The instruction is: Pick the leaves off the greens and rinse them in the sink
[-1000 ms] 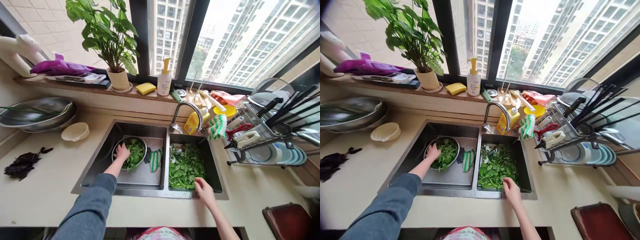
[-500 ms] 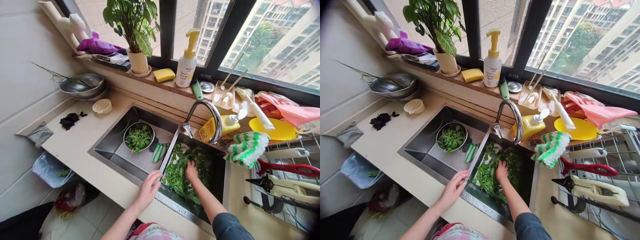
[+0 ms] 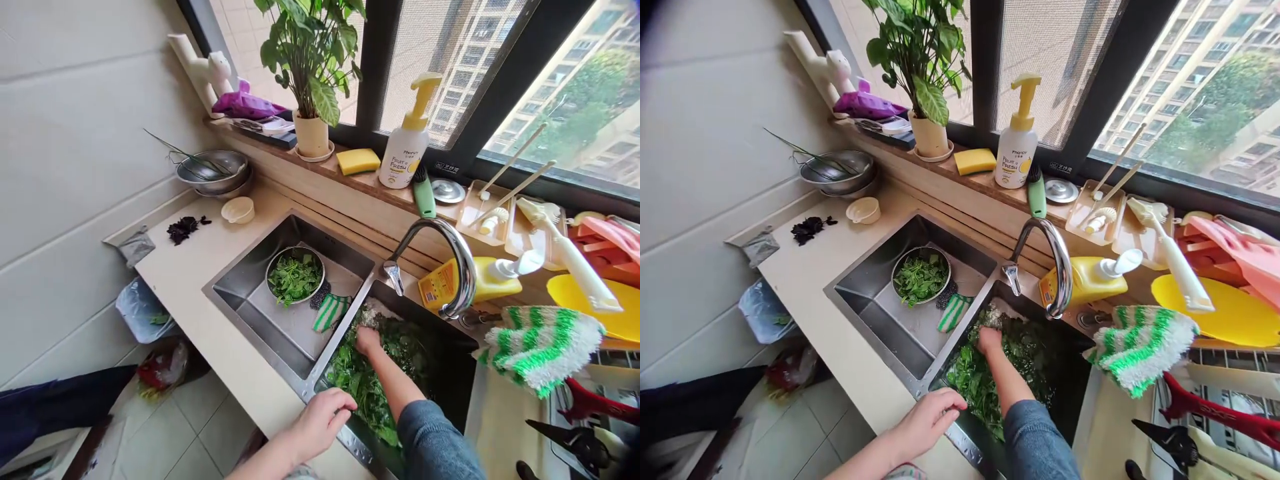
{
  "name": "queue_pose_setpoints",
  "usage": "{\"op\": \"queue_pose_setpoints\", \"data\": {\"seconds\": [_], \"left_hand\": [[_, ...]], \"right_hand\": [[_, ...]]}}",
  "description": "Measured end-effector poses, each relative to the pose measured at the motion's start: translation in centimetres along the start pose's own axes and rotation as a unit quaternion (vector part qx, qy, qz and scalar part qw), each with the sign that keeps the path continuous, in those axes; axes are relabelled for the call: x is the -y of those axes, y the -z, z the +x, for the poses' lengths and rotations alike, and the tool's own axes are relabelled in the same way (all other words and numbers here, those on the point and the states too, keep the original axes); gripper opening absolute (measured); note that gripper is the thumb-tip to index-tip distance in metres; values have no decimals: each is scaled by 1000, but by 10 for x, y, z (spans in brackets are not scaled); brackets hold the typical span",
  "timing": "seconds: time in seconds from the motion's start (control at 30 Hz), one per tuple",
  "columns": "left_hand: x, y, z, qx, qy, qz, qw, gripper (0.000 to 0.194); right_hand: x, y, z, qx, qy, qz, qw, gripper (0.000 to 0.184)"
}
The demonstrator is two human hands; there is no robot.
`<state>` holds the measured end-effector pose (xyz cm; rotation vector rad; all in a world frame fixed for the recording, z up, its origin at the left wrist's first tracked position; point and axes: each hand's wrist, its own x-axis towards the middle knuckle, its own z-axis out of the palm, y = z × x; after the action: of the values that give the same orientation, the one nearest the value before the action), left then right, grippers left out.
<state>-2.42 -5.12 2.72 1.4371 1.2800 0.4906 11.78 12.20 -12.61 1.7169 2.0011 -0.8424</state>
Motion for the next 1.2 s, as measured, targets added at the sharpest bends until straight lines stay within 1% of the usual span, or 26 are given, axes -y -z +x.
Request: {"op": "queue_pose_setpoints", "data": {"seconds": [0.07, 0.1, 0.17, 0.23, 0.3, 0.37, 0.4, 0.43, 0.47, 0.53, 0.57, 0.6, 0.63, 0.67, 0.7, 0.77, 0.8, 0.83, 0.87, 0.93, 0.97, 1.0, 1.07, 1.13, 1.2], "left_hand": [[7, -1, -2, -9, 9, -11, 1000, 24], [11, -2, -1, -10, 15, -19, 1000, 24], [19, -6, 3, -5, 29, -31, 999, 24], [27, -11, 11, 3, 39, -33, 999, 23], [33, -14, 23, 12, 41, -26, 999, 23], [38, -16, 36, 6, 38, -19, 999, 23], [39, -16, 41, -7, 34, -17, 999, 23], [40, -17, 46, -24, 28, -16, 999, 24], [41, -17, 50, -42, 20, -17, 999, 25], [40, -18, 55, -64, -1, -25, 998, 31], [39, -20, 57, -65, -12, -33, 997, 34], [38, -21, 58, -64, -20, -46, 997, 35], [36, -22, 59, -65, -23, -63, 996, 36], [35, -22, 59, -72, -20, -81, 994, 36], [33, -22, 59, -85, -14, -97, 992, 35], [28, -20, 58, -126, -12, -108, 986, 37], [25, -17, 58, -142, -29, -95, 985, 39], [20, -15, 58, -148, -60, -70, 985, 40], [16, -12, 58, -143, -103, -35, 984, 41], [5, -5, 59, -109, -190, 39, 975, 39], [1, -2, 60, -87, -218, 68, 970, 35], [-2, 1, 61, -67, -234, 86, 966, 30], [-3, 6, 65, -45, -224, 90, 969, 23], [2, 9, 69, -54, -179, 48, 981, 20], [10, 9, 70, -68, -120, -22, 990, 18]], "right_hand": [[-12, -4, -4, 22, 2, 31, 999, 27], [-22, -4, -8, 23, -3, 49, 999, 23], [-42, 1, -21, 9, -19, 84, 996, 23], [-56, 3, -41, 2, -28, 121, 992, 23], [-59, 0, -68, 16, -13, 157, 987, 19], [-53, -4, -100, 33, 27, 220, 975, 18], [-48, -5, -116, 39, 51, 273, 960, 20], [-44, -4, -131, 48, 72, 338, 937, 23], [-41, -2, -145, 63, 86, 405, 908, 28], [-35, 4, -170, 105, 88, 514, 847, 37], [-33, 7, -179, 128, 79, 541, 827, 40], [-31, 10, -185, 145, 70, 556, 815, 43], [-29, 12, -190, 153, 65, 563, 809, 44], [-27, 13, -193, 145, 65, 565, 810, 44], [-26, 13, -195, 123, 70, 561, 816, 42], [-22, 11, -197, 46, 95, 532, 840, 38], [-21, 11, -198, 4, 111, 508, 854, 35], [-20, 10, -199, -32, 124, 481, 867, 33], [-19, 10, -201, -58, 132, 454, 879, 32], [-18, 12, -204, -84, 137, 413, 897, 30], [-18, 14, -206, -90, 138, 400, 902, 30], [-18, 15, -207, -95, 138, 390, 905, 29], [-20, 18, -206, -100, 141, 388, 905, 29], [-22, 18, -202, -103, 143, 412, 894, 30], [-23, 15, -197, -108, 141, 450, 875, 33]]}}
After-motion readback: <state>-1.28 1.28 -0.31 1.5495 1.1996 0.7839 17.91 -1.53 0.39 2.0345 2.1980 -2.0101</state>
